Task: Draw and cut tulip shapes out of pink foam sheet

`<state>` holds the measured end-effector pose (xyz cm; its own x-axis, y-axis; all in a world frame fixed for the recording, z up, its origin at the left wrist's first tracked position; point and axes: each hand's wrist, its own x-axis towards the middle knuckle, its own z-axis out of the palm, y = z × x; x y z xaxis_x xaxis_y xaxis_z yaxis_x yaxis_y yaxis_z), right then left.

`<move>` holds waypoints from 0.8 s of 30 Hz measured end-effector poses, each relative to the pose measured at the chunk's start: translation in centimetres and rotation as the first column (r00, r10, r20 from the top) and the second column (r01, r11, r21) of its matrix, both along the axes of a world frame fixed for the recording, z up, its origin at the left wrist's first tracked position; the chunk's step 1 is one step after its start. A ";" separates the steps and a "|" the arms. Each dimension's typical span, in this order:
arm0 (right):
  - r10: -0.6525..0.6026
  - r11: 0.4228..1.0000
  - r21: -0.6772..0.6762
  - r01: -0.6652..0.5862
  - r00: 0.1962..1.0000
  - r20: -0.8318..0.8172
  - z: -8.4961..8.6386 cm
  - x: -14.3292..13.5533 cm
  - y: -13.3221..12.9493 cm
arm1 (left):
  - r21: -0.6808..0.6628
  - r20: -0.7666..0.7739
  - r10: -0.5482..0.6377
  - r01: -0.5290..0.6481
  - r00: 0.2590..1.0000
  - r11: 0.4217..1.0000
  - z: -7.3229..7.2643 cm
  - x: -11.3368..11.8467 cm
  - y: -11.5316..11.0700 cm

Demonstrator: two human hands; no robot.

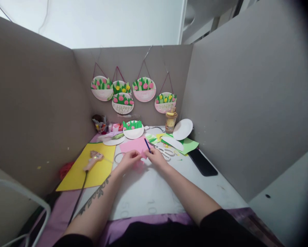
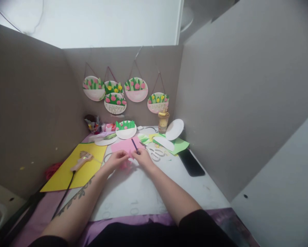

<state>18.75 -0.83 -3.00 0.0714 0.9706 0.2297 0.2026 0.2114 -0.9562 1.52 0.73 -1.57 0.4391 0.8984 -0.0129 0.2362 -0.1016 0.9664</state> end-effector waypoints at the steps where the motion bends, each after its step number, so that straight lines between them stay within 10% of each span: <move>1: -0.005 1.000 -0.010 0.004 1.000 -0.019 -0.2 0.0 0.1 | -0.033 0.005 -0.003 0.003 1.000 0.999 -0.2 0.1 -0.1; 13: -0.108 0.990 0.009 0.140 0.800 -0.590 0.5 1.3 0.7 | 0.060 -0.054 0.113 -0.110 0.992 0.992 -0.1 -0.6 0.4; 24: -0.236 0.969 -0.221 0.107 0.649 -0.724 0.0 4.1 2.2 | -0.054 -0.177 0.183 -0.195 0.967 0.979 -0.1 -1.4 0.8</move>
